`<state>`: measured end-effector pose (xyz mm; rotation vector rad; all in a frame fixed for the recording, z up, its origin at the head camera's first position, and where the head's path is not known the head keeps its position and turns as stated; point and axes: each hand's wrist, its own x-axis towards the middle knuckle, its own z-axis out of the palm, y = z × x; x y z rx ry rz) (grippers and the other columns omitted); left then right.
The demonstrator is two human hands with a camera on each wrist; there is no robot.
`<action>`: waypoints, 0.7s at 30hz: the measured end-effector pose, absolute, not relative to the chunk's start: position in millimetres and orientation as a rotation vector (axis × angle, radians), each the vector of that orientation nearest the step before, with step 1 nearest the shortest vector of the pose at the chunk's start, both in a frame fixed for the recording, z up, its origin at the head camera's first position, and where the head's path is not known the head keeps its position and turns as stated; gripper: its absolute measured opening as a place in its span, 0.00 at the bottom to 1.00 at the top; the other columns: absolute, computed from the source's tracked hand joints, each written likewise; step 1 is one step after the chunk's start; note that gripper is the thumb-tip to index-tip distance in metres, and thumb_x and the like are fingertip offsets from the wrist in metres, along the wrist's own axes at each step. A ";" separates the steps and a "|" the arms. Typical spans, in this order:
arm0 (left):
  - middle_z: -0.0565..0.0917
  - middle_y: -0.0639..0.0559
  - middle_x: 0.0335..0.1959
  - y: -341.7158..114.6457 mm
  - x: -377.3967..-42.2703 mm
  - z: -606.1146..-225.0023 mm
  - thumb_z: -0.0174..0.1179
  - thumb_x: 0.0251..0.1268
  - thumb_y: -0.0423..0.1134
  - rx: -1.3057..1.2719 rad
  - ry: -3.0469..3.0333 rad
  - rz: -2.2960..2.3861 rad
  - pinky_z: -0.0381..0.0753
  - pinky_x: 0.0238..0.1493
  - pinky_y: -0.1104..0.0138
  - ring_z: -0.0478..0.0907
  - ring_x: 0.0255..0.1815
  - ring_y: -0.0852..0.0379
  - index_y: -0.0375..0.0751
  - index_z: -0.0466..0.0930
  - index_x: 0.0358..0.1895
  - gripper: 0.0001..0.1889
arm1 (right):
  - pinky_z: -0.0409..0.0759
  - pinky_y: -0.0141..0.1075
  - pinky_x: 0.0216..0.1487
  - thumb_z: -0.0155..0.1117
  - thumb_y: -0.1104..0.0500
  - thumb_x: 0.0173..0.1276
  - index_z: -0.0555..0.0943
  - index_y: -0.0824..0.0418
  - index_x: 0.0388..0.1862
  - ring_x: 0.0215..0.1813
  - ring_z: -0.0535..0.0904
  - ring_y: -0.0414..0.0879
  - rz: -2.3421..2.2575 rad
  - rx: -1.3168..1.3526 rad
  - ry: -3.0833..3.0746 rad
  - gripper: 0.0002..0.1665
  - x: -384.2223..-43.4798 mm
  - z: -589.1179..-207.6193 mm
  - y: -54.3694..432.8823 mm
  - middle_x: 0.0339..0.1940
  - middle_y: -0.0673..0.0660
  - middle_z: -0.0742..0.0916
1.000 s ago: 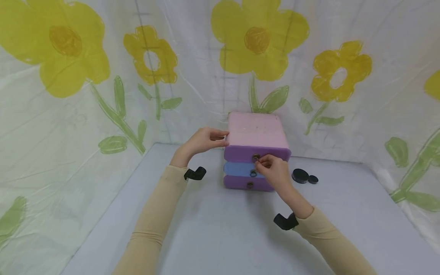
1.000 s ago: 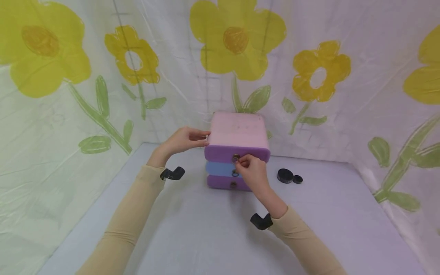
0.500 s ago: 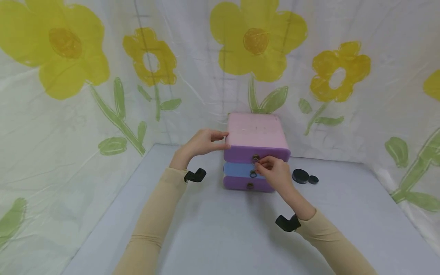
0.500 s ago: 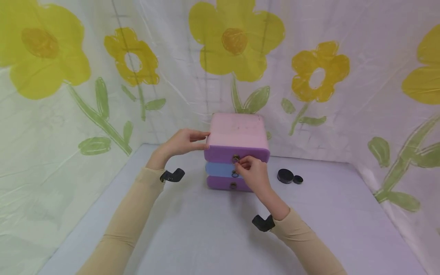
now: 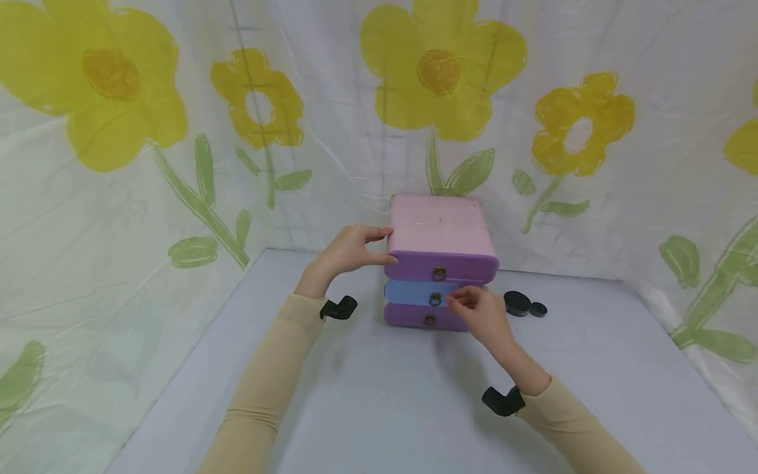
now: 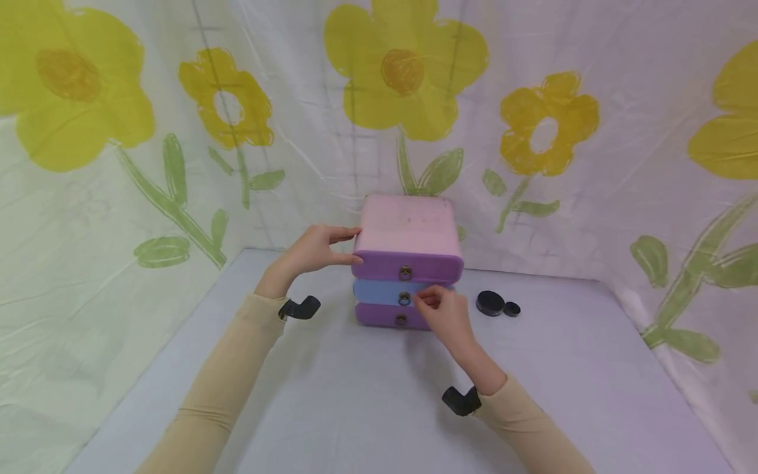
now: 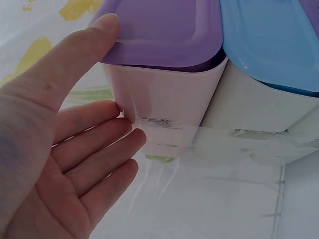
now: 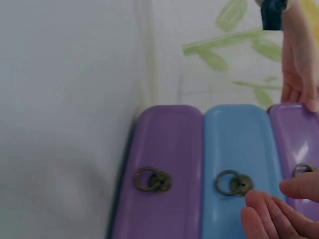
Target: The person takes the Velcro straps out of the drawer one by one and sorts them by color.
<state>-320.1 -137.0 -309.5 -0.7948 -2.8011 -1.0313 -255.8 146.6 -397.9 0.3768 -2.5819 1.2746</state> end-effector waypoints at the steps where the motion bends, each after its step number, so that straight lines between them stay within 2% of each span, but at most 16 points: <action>1: 0.73 0.55 0.65 -137.0 -320.4 -310.1 0.70 0.48 0.58 -0.800 -2.795 -1.030 0.71 0.64 0.61 0.71 0.65 0.55 0.46 0.70 0.67 0.41 | 0.83 0.31 0.35 0.66 0.55 0.63 0.85 0.60 0.38 0.35 0.86 0.45 1.269 0.372 -2.591 0.10 -255.9 -401.2 147.0 0.33 0.55 0.89; 7: 0.73 0.55 0.65 -138.2 -321.2 -313.2 0.69 0.49 0.58 -0.820 -2.766 -1.040 0.71 0.65 0.61 0.72 0.65 0.56 0.46 0.70 0.66 0.40 | 0.82 0.31 0.34 0.66 0.58 0.61 0.85 0.62 0.39 0.36 0.85 0.46 1.287 0.326 -2.624 0.10 -256.6 -415.9 143.6 0.33 0.57 0.88; 21: 0.74 0.52 0.64 -139.6 -322.7 -311.6 0.68 0.51 0.58 -0.838 -2.763 -0.962 0.70 0.66 0.59 0.72 0.65 0.54 0.45 0.70 0.66 0.39 | 0.81 0.29 0.32 0.68 0.58 0.60 0.86 0.63 0.39 0.35 0.85 0.46 1.294 0.307 -2.598 0.11 -258.2 -424.5 129.7 0.32 0.57 0.89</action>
